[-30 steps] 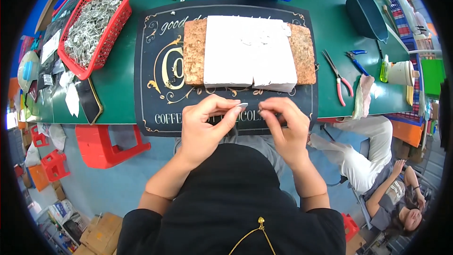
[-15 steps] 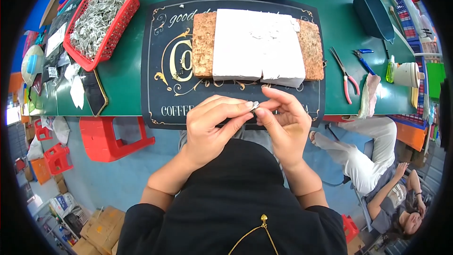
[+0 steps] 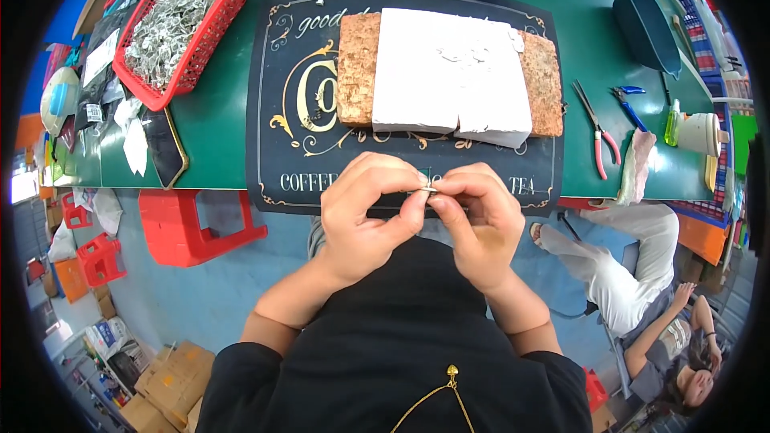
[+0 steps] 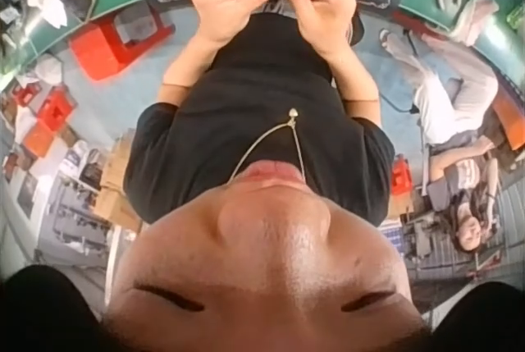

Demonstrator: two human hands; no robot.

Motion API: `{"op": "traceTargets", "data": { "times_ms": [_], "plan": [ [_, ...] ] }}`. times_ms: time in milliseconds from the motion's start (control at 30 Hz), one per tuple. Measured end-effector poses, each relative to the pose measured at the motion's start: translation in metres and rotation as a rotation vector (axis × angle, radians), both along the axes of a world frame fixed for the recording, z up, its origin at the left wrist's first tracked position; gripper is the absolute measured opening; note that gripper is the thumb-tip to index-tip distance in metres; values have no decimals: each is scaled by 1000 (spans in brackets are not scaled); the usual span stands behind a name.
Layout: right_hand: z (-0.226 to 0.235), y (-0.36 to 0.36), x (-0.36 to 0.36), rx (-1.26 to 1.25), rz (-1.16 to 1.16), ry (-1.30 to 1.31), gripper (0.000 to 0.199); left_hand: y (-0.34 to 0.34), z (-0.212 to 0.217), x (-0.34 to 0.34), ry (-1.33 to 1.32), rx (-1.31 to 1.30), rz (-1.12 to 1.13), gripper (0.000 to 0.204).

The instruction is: Manually assemble small metal pins into a rectangular component base at a factory workstation.

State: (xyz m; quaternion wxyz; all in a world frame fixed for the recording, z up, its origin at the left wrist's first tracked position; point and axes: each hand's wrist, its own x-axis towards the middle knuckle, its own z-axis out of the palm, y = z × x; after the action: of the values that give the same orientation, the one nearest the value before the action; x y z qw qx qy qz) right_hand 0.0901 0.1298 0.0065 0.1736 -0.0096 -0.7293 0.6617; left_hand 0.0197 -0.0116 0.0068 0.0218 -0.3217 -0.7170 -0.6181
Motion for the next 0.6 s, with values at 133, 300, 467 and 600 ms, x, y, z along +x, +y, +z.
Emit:
{"op": "traceTargets", "data": {
  "times_ms": [133, 300, 467, 600],
  "plan": [
    [-2, -5, -1, 55, -43, 64, 16, 0, -6, 2, -13, 72, 1, 18],
    [3, 5, -6, 221, 57, 39, 21, -4, -14, 11, -189, 128, 4, 17],
    [-3, 2, -9, -137, 58, -192, 12, 10, -14, 13, -276, 259, 134, 15],
    [-10, -5, -15, -47, 13, -110, 9, 16, -11, 21, -510, 477, 182, 13]
  ]
}}
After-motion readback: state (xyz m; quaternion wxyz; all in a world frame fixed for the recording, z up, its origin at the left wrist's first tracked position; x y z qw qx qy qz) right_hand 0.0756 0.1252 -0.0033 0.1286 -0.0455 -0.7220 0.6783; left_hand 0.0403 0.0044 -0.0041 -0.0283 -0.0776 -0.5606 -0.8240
